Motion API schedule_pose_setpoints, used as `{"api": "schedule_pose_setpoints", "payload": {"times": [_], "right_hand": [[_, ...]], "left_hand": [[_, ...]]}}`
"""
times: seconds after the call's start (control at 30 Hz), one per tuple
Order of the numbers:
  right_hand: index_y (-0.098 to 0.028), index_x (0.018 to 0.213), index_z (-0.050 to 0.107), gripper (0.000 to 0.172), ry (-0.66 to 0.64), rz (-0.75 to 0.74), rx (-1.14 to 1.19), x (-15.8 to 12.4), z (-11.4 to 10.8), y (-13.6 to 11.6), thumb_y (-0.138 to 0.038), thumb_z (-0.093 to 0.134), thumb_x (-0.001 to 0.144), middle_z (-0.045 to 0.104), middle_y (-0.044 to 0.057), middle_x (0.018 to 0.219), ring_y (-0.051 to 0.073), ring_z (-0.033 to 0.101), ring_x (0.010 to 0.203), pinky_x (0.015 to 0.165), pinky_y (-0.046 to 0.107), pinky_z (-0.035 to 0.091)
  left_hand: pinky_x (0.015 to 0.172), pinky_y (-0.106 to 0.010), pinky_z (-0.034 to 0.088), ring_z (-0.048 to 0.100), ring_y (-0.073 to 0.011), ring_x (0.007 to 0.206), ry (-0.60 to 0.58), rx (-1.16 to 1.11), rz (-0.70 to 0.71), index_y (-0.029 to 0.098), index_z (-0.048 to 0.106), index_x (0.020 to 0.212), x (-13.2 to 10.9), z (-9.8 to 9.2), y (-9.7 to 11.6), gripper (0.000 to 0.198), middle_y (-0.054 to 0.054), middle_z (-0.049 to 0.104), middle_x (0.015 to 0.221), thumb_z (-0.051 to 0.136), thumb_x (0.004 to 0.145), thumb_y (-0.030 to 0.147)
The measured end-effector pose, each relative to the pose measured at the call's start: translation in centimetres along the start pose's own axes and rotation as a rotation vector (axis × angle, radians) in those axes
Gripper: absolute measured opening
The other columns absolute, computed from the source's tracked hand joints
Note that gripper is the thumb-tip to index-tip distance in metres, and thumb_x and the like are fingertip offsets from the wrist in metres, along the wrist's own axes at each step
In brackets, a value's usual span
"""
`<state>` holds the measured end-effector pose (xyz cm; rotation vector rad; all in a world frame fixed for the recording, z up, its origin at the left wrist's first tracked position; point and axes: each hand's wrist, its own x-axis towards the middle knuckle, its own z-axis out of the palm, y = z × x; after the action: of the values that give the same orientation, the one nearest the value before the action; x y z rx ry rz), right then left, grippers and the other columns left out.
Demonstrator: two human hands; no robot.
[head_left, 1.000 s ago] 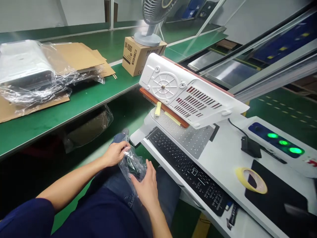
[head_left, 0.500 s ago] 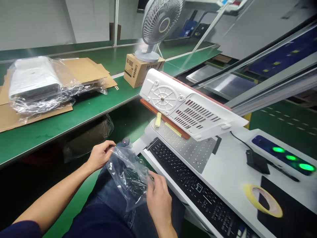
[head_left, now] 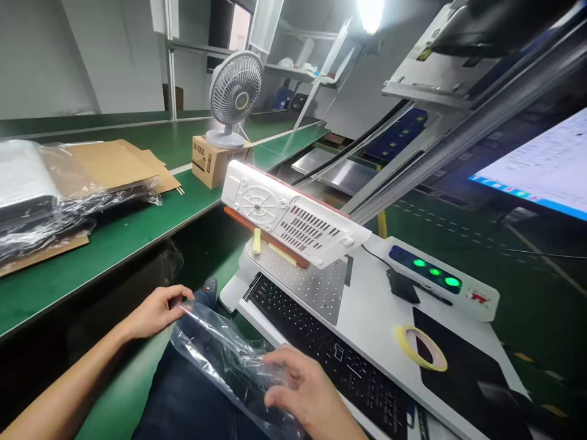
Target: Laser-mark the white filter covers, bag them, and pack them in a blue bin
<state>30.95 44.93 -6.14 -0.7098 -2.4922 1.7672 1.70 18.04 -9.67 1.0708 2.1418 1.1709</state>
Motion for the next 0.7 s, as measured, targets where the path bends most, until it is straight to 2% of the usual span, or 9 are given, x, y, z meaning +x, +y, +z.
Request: {"api": "schedule_pose_setpoints", "payload": {"times": [0.1, 0.17, 0.23, 0.3, 0.37, 0.43, 0.5, 0.6, 0.7], "right_hand": [[-0.021, 0.076, 0.079, 0.056, 0.209, -0.118, 0.041, 1.7, -2.2, -0.2, -0.077, 0.083, 0.082, 0.067, 0.005, 0.081, 0.02, 0.056, 0.071, 0.065, 0.031, 0.043], [-0.02, 0.064, 0.068, 0.074, 0.431, -0.096, 0.031, 3.7, -3.4, 0.0, -0.091, 0.068, 0.085, 0.057, 0.003, 0.066, 0.018, 0.049, 0.063, 0.061, 0.032, 0.038], [-0.02, 0.067, 0.065, 0.077, 0.649, -0.029, 0.061, 6.1, -4.7, 0.0, -0.096, 0.064, 0.083, 0.049, -0.001, 0.059, 0.016, 0.043, 0.058, 0.059, 0.031, 0.035], [-0.02, 0.082, 0.068, 0.077, 0.815, -0.023, 0.123, 8.5, -6.2, -0.1, -0.097, 0.068, 0.079, 0.052, -0.002, 0.06, 0.016, 0.045, 0.059, 0.06, 0.031, 0.038], [-0.02, 0.101, 0.069, 0.078, 0.962, -0.058, 0.158, 10.7, -8.1, 0.0, -0.093, 0.076, 0.073, 0.066, 0.001, 0.074, 0.019, 0.057, 0.066, 0.067, 0.032, 0.045], [-0.021, 0.117, 0.064, 0.085, 1.105, -0.061, 0.151, 12.8, -10.1, 0.7, -0.087, 0.082, 0.067, 0.078, 0.009, 0.1, 0.024, 0.069, 0.081, 0.077, 0.036, 0.052], [-0.022, 0.127, 0.059, 0.093, 1.204, -0.038, 0.123, 14.6, -11.9, 2.0, -0.082, 0.086, 0.062, 0.076, 0.019, 0.132, 0.032, 0.075, 0.103, 0.091, 0.043, 0.056], [-0.021, 0.134, 0.057, 0.099, 1.21, -0.016, 0.084, 17.0, -13.8, 4.1, -0.079, 0.085, 0.059, 0.066, 0.026, 0.15, 0.041, 0.07, 0.126, 0.108, 0.053, 0.053], [-0.018, 0.128, 0.062, 0.088, 1.093, -0.058, 0.021, 18.8, -15.0, 5.2, -0.077, 0.076, 0.065, 0.072, 0.026, 0.139, 0.041, 0.07, 0.128, 0.111, 0.053, 0.053]], "left_hand": [[0.074, -0.028, 0.044, 0.057, -0.0166, 0.078, -0.247, -0.095, 0.08, 0.024, 0.078, 0.12, 3.1, -1.7, 1.9, 0.042, 0.001, 0.064, 0.085, 0.085, 0.09, 0.053], [0.075, -0.029, 0.048, 0.063, -0.0185, 0.081, -0.439, -0.245, 0.11, 0.024, 0.075, 0.127, 6.2, -2.7, 2.7, 0.062, -0.001, 0.07, 0.09, 0.093, 0.08, 0.06], [0.078, -0.034, 0.054, 0.07, -0.0242, 0.09, -0.515, -0.397, 0.124, 0.021, 0.074, 0.129, 10.4, -3.6, 3.3, 0.074, -0.008, 0.076, 0.1, 0.091, 0.077, 0.071], [0.082, -0.04, 0.059, 0.073, -0.0293, 0.1, -0.326, -0.453, 0.114, 0.018, 0.073, 0.126, 15.4, -4.3, 3.9, 0.075, -0.014, 0.076, 0.108, 0.083, 0.081, 0.078], [0.086, -0.044, 0.06, 0.073, -0.0318, 0.105, 0.026, -0.376, 0.088, 0.018, 0.071, 0.124, 21.0, -5.2, 4.6, 0.072, -0.015, 0.075, 0.112, 0.082, 0.082, 0.074], [0.098, -0.05, 0.059, 0.071, -0.035, 0.114, 0.333, -0.227, 0.089, 0.018, 0.067, 0.13, 26.3, -6.1, 5.3, 0.076, -0.017, 0.073, 0.123, 0.09, 0.077, 0.066], [0.114, -0.053, 0.051, 0.065, -0.0391, 0.132, 0.515, -0.115, 0.128, 0.017, 0.061, 0.14, 31.0, -6.9, 5.9, 0.088, -0.021, 0.066, 0.141, 0.096, 0.07, 0.056], [0.12, -0.052, 0.046, 0.058, -0.0406, 0.143, 0.531, -0.137, 0.186, 0.017, 0.052, 0.149, 36.1, -7.5, 6.0, 0.102, -0.024, 0.058, 0.155, 0.1, 0.065, 0.051], [0.111, -0.051, 0.053, 0.065, -0.0398, 0.132, 0.429, -0.199, 0.187, 0.017, 0.056, 0.141, 38.8, -7.2, 5.3, 0.099, -0.021, 0.067, 0.144, 0.101, 0.063, 0.056]]}}
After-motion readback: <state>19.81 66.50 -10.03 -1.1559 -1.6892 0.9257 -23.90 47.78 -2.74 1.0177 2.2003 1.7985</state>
